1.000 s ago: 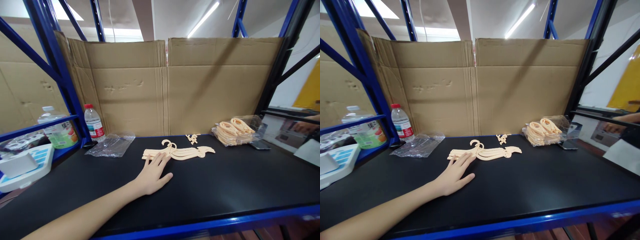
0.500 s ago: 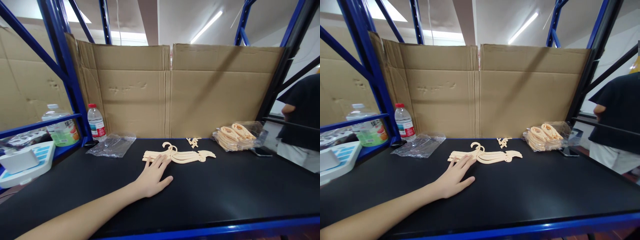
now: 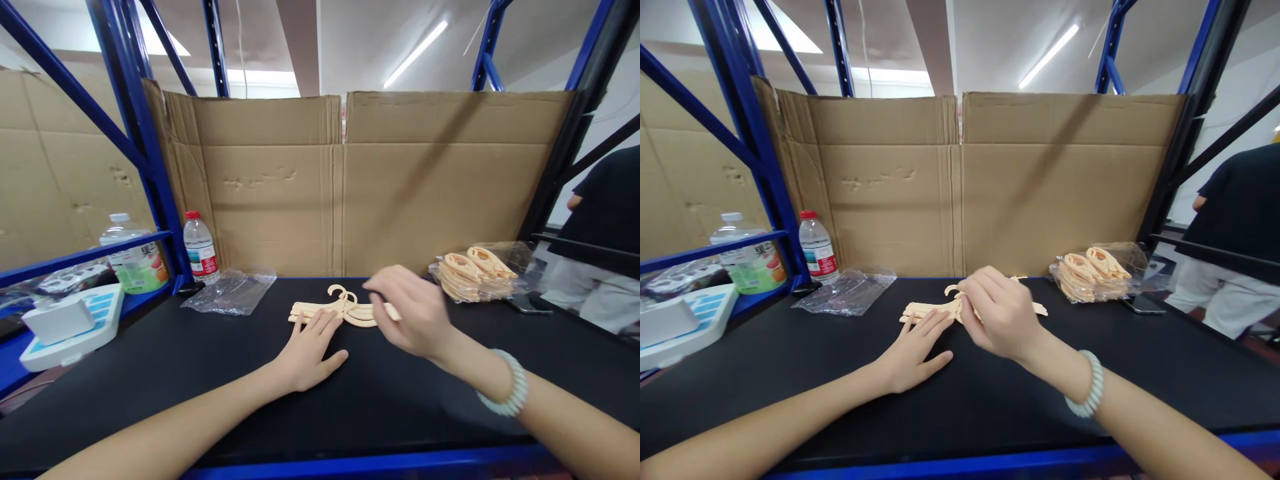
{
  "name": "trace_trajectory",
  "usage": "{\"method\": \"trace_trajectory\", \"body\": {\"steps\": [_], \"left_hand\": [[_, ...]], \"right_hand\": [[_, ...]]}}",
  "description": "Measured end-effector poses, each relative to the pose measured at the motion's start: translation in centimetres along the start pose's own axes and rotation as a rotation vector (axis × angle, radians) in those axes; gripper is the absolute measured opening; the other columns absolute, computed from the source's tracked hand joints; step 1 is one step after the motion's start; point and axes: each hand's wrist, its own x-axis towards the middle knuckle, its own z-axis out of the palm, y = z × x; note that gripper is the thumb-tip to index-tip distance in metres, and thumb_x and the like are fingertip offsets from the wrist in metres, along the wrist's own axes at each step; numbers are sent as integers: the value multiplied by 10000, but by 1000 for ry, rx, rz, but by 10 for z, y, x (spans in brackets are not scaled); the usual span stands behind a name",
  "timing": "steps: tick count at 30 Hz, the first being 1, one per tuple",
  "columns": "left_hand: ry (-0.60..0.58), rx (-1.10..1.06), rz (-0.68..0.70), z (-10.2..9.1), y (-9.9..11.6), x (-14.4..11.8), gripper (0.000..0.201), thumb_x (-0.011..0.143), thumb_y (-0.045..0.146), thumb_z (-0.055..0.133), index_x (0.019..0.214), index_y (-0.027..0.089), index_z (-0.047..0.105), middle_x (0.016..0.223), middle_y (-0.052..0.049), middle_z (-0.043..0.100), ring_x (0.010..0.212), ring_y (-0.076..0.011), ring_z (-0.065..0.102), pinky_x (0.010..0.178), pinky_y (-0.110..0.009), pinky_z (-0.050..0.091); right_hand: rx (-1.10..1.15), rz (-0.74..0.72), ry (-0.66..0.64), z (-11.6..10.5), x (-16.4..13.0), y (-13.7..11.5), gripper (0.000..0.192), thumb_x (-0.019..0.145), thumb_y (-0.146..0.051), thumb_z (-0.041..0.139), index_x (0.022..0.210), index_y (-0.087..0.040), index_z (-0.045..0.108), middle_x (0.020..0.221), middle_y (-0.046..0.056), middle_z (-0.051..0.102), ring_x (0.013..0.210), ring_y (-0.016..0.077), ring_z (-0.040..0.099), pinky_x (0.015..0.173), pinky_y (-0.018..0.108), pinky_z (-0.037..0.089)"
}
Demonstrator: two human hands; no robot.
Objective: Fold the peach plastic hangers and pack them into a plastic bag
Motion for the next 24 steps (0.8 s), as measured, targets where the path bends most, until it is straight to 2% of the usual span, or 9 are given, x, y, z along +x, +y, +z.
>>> {"method": "trace_trajectory", "body": {"steps": [2, 4, 6, 8, 13, 19, 24], "left_hand": [[-10, 9, -25, -1, 1, 1, 629, 904, 562, 328, 1432, 224, 285, 1520, -72, 242, 1407, -318, 130, 1086, -627, 98], [-21, 18, -45, -2, 2, 4, 647, 903, 578, 309, 1441, 220, 271, 1519, -68, 242, 1409, -320, 114, 1087, -628, 83], [-35, 21, -49, -3, 1, 7, 666, 900, 592, 297, 1451, 220, 250, 1519, -64, 238, 1411, -319, 102, 1091, -623, 68], [-53, 16, -39, -3, -1, 11, 680, 898, 601, 291, 1461, 225, 224, 1524, -62, 220, 1411, -319, 98, 1094, -614, 76], [-73, 3, -4, -2, -8, 16, 710, 890, 628, 274, 1470, 229, 189, 1538, -49, 150, 1413, -316, 81, 1102, -595, 77], [-61, 1, -1, 0, -10, 16, 692, 887, 628, 283, 1447, 222, 273, 1531, -51, 180, 1414, -318, 82, 1099, -600, 78], [-54, -2, -6, -1, -8, 15, 678, 890, 612, 297, 1442, 219, 286, 1529, -64, 189, 1411, -316, 104, 1102, -591, 74]], "right_hand": [[-87, 150, -259, 31, -6, 9, 371, 929, -283, 390, 1166, -75, 585, 1158, 178, 615, 1156, 281, 517, 940, 411, 454], [-176, 277, -511, 60, -20, 18, 597, 908, -415, 415, 1294, 37, 471, 1356, 258, 443, 1303, 352, 353, 1054, 473, 334], [-163, 362, -684, 82, -35, 26, 713, 909, -488, 378, 1359, 65, 379, 1437, 253, 321, 1356, 353, 247, 1092, 481, 263], [-104, 426, -789, 93, -45, 32, 726, 928, -509, 298, 1394, 46, 328, 1455, 225, 299, 1365, 331, 237, 1101, 471, 243], [-7, 427, -856, 94, -50, 46, 721, 938, -506, 228, 1420, 29, 280, 1462, 212, 294, 1364, 313, 249, 1110, 462, 213], [3, 432, -862, 97, -53, 63, 719, 936, -511, 232, 1418, 20, 294, 1461, 212, 300, 1365, 318, 242, 1108, 461, 204], [23, 389, -892, 97, -52, 71, 715, 938, -507, 231, 1425, 15, 275, 1457, 217, 309, 1360, 337, 244, 1096, 520, 186]]}}
